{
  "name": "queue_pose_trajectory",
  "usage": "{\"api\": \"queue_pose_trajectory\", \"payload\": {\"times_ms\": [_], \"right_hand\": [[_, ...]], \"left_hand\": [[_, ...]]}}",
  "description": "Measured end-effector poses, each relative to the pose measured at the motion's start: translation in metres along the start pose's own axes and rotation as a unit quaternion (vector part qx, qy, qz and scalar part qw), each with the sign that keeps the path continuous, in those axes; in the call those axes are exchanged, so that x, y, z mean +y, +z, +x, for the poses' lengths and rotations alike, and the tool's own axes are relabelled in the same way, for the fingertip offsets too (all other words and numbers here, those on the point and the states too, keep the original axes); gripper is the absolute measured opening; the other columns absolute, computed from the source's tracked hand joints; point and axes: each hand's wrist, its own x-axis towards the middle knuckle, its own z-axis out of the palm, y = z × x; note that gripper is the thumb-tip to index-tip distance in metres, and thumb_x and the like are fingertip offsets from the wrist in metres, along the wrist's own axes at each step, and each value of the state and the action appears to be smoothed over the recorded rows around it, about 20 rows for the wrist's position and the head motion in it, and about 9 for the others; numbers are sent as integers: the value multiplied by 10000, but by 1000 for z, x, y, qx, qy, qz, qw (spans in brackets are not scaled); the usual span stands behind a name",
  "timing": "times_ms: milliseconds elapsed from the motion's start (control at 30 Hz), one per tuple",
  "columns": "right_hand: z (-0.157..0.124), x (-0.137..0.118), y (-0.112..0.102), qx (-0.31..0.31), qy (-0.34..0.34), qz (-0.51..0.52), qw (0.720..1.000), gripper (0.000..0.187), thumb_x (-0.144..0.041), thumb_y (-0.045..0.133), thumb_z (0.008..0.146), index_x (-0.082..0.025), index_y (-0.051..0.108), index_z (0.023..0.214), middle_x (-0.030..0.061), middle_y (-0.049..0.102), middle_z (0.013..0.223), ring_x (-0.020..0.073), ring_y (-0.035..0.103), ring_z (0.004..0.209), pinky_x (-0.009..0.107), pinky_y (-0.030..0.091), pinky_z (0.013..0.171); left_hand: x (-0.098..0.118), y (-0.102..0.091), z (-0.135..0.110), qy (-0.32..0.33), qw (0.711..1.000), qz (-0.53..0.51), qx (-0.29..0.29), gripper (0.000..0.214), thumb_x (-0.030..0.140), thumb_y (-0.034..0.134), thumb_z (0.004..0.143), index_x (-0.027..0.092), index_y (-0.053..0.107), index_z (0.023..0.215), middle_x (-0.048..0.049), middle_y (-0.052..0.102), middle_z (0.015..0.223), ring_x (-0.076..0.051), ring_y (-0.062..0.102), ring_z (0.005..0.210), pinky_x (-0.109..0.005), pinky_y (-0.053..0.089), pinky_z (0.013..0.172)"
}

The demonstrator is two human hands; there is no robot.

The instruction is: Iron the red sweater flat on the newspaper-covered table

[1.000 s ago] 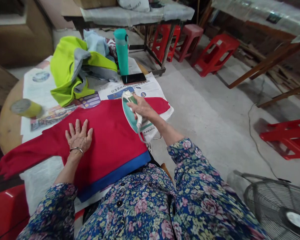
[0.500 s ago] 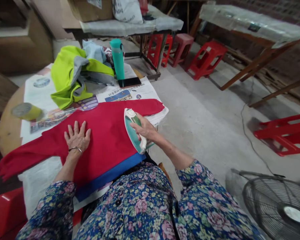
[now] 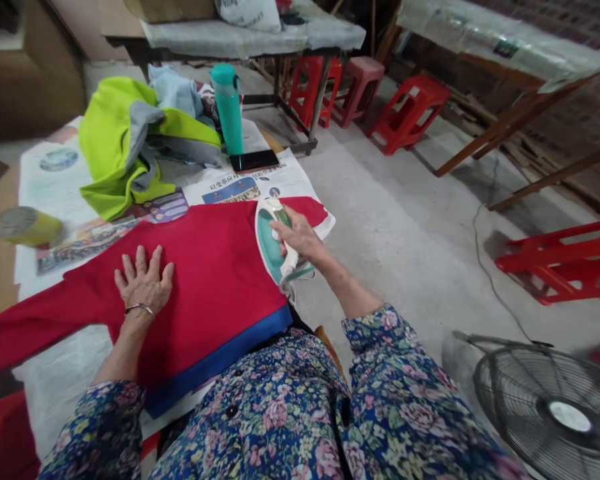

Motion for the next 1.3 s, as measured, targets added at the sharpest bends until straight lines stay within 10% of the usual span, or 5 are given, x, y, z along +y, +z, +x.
{"api": "queue_pose_trajectory", "payload": {"times_ms": [267,833,1033,1300], "right_hand": [[26,-15,0,37,36,37,998,265,-377,738,983,-254,524,1080,-85,516,662,89,475,394,228,456,361],[-135,44,8,-124,59,-13,991,951,-591,619,990,-199,240,1769,-83,528,554,172,544,433,269,469,432],[-100,28,0,-82,46,-35,995,914,-535,658,944,-155,349,1716,-98,499,520,170,548,417,274,481,445],[1,-3,1,-4,0,-3,1000,352,-374,698,984,-235,584,1286,-92,530,647,107,515,391,237,468,377]], "left_hand": [[13,-11,-4,-17,1000,-8,4,637,452,412,1081,252,499,1679,-128,340,1815,-394,239,1699,-667,144,1368],[14,-14,-4,-18,1000,-4,0,640,449,386,1089,236,492,1683,-139,330,1818,-400,245,1697,-655,150,1368],[11,-8,-4,-12,1000,-11,16,635,460,412,1079,251,514,1670,-140,363,1804,-415,264,1687,-688,158,1357],[13,-9,-6,-11,1000,-19,22,629,441,419,1073,227,543,1651,-153,381,1793,-413,274,1685,-674,161,1361]]}}
